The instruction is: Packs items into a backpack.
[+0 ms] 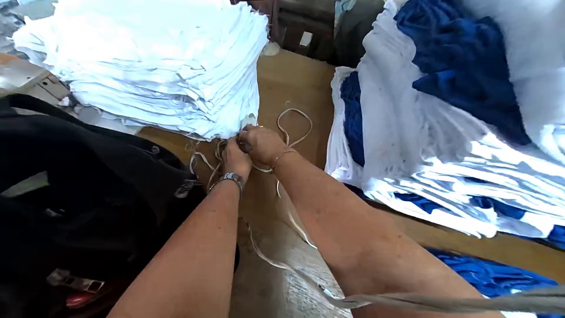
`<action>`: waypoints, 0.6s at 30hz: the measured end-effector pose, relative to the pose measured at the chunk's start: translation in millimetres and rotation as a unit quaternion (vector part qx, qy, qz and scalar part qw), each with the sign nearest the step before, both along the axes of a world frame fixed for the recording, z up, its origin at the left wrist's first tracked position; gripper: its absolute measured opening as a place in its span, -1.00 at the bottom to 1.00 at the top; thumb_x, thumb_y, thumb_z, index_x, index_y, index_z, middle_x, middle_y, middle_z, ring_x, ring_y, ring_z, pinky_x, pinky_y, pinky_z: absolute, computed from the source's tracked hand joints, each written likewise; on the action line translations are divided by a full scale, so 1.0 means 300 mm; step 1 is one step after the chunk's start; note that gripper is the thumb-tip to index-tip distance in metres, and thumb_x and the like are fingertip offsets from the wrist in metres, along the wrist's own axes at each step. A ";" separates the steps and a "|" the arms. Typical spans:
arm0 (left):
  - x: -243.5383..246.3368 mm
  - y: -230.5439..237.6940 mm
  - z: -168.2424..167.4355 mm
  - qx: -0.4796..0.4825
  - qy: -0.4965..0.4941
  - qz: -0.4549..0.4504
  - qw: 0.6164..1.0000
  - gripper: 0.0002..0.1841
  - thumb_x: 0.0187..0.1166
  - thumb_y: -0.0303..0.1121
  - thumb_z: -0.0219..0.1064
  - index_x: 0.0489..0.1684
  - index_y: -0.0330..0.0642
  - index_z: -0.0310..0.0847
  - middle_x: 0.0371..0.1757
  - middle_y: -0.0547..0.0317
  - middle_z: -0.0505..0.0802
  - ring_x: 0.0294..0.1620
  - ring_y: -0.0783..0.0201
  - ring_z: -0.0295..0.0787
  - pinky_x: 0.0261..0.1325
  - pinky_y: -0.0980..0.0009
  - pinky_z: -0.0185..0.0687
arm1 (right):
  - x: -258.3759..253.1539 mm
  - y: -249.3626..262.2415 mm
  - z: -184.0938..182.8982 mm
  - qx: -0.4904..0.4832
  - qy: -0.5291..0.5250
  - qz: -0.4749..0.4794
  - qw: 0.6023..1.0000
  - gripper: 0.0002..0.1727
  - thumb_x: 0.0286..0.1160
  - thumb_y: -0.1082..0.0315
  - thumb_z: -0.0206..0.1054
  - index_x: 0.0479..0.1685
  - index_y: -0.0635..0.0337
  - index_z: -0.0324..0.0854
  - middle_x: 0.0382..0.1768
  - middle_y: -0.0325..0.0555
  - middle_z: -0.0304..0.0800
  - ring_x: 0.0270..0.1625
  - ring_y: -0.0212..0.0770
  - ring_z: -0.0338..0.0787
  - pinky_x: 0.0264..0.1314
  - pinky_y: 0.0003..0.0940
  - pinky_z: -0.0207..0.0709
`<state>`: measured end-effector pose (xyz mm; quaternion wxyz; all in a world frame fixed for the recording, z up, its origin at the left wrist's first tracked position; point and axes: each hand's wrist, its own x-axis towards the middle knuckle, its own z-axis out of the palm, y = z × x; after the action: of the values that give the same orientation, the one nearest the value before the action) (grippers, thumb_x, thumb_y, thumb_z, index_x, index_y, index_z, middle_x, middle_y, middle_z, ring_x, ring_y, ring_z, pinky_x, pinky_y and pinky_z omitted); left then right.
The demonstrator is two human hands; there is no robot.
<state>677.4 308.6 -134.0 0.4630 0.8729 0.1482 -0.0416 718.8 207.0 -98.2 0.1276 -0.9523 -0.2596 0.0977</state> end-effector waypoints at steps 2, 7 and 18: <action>-0.011 -0.018 -0.038 0.008 -0.034 -0.025 0.999 -0.36 0.46 -0.46 0.44 0.62 -0.22 0.40 0.41 -0.24 0.71 0.47 -0.15 0.63 0.53 -0.13 0.49 | -0.036 -0.018 0.009 0.013 -0.037 -0.027 0.999 -0.72 0.59 0.40 0.31 0.19 0.16 0.77 0.20 0.19 0.81 0.27 0.27 0.79 0.24 0.34 0.61; -0.060 -0.136 -0.039 0.121 -0.011 -0.013 0.993 -0.15 0.32 -0.35 0.56 0.73 -0.15 0.27 0.57 -0.33 0.51 0.55 -0.30 0.47 0.45 -0.34 0.38 | -0.109 -0.090 0.083 0.035 -0.047 -0.069 0.996 -0.82 0.59 0.37 0.29 -0.15 0.25 0.79 -0.17 0.19 0.85 0.07 0.24 0.84 0.10 0.26 0.61; -0.132 -0.175 -0.121 0.086 -0.099 -0.044 0.990 -0.21 0.39 -0.34 0.53 0.72 -0.27 0.33 0.32 -0.25 0.78 0.32 -0.17 0.75 0.44 -0.16 0.54 | -0.240 -0.134 0.232 -0.150 0.019 -0.083 0.985 -0.72 0.34 0.27 0.51 -0.11 0.29 0.67 -0.14 0.23 0.78 0.03 0.29 0.81 -0.13 0.28 0.57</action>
<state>637.7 256.0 -170.3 0.3964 0.9149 0.0664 0.0380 646.9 166.8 -28.6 -0.0037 -0.9769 -0.1595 0.1425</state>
